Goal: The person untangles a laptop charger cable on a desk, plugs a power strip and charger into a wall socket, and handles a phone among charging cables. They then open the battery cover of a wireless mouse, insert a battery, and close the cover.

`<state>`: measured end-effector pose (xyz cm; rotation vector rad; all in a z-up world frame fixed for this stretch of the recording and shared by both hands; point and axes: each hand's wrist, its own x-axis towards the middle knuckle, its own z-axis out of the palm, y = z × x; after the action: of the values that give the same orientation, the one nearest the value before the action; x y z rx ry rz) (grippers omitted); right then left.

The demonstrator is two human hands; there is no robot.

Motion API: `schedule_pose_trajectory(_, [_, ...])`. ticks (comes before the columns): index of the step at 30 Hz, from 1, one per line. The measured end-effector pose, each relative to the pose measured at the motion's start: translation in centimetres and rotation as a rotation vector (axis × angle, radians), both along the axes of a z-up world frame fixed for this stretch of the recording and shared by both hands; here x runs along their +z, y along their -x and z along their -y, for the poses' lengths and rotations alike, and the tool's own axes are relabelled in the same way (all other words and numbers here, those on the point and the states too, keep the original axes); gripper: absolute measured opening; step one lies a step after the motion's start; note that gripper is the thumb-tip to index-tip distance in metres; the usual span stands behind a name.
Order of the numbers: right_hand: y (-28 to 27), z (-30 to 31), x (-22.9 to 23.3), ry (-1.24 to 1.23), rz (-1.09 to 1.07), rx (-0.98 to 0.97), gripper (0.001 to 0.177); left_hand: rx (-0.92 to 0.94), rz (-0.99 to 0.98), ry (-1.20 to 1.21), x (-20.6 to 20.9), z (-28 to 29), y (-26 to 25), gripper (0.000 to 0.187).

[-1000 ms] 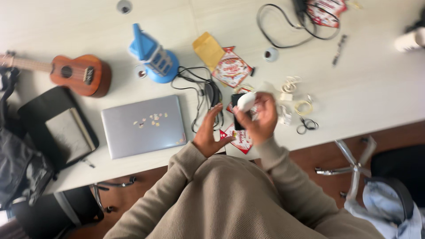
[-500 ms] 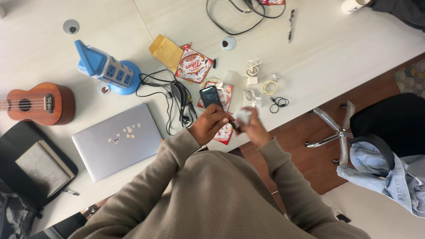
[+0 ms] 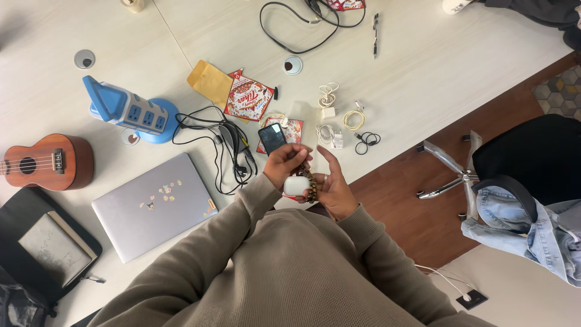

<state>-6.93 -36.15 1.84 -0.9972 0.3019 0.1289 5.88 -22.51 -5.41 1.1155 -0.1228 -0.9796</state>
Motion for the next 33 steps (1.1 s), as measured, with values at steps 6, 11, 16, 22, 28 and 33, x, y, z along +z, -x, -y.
schedule_pose_trajectory(6, [-0.1,1.0,-3.6,0.035,-0.128,-0.243,0.034,0.075,-0.22,0.108,-2.0,-0.7,1.3,0.047])
schedule_pose_trajectory(11, [-0.6,5.8,-11.4,0.055,-0.145,-0.478,0.044,-0.103,-0.087,-0.261,-1.5,-1.2,1.2,0.053])
schedule_pose_trajectory(16, [-1.4,13.1,-15.5,0.215,-0.155,-0.633,0.04,-0.124,-0.089,-0.341,-1.1,-2.9,1.4,0.053])
schedule_pose_trajectory(22, [-3.0,20.3,-16.7,0.4,-0.305,-0.618,0.039,-0.023,-0.123,-0.401,-1.3,-4.8,1.1,0.048])
schedule_pose_trajectory(28, [-4.7,25.1,-19.1,0.341,-0.461,-0.512,0.034,-0.003,-0.148,-0.441,-1.6,-5.6,0.7,0.047])
schedule_pose_trajectory(33, [-5.6,25.7,-19.5,0.5,-0.604,-0.305,0.034,0.018,-0.156,-0.47,-1.2,-5.5,0.8,0.046])
